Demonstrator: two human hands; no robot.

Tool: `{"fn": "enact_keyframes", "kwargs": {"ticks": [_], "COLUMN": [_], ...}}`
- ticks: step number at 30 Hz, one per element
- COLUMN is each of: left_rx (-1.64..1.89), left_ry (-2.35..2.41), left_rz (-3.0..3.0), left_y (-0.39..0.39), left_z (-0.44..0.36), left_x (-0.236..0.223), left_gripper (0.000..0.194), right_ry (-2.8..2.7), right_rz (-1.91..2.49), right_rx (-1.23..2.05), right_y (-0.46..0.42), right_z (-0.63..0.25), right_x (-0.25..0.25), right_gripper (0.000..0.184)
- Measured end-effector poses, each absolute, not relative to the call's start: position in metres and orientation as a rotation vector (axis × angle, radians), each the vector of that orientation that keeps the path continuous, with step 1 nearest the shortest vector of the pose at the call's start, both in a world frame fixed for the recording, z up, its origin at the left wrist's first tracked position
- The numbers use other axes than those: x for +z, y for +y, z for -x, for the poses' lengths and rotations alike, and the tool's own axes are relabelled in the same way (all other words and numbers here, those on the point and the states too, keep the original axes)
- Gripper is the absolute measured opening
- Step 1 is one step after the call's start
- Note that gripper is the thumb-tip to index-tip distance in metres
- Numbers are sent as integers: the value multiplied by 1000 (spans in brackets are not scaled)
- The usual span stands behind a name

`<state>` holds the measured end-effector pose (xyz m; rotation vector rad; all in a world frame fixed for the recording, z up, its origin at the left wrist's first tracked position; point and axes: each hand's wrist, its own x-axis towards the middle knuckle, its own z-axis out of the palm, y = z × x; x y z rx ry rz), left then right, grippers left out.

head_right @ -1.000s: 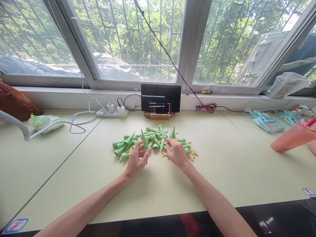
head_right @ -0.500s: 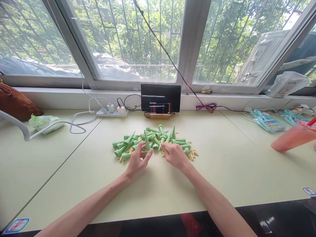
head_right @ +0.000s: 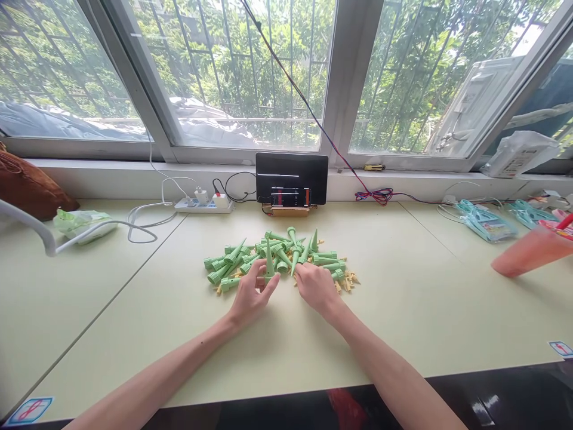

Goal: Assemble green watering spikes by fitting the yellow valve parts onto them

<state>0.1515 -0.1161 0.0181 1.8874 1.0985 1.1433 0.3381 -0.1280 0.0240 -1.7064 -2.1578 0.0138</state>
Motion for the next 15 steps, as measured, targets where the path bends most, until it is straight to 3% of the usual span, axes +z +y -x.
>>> {"fn": "enact_keyframes", "kwargs": {"ticks": [15], "left_rx": [1138], "left_ry": [1126], "left_rz": [-1935], "left_y": [-116], "left_z": [-151], "left_x": [16], "left_gripper": [34], "right_ry": [-2198], "right_rz": [1734], "right_rx": [90], "right_y": [-128], "right_z": [-334], "right_x": [19], "right_gripper": [11]}}
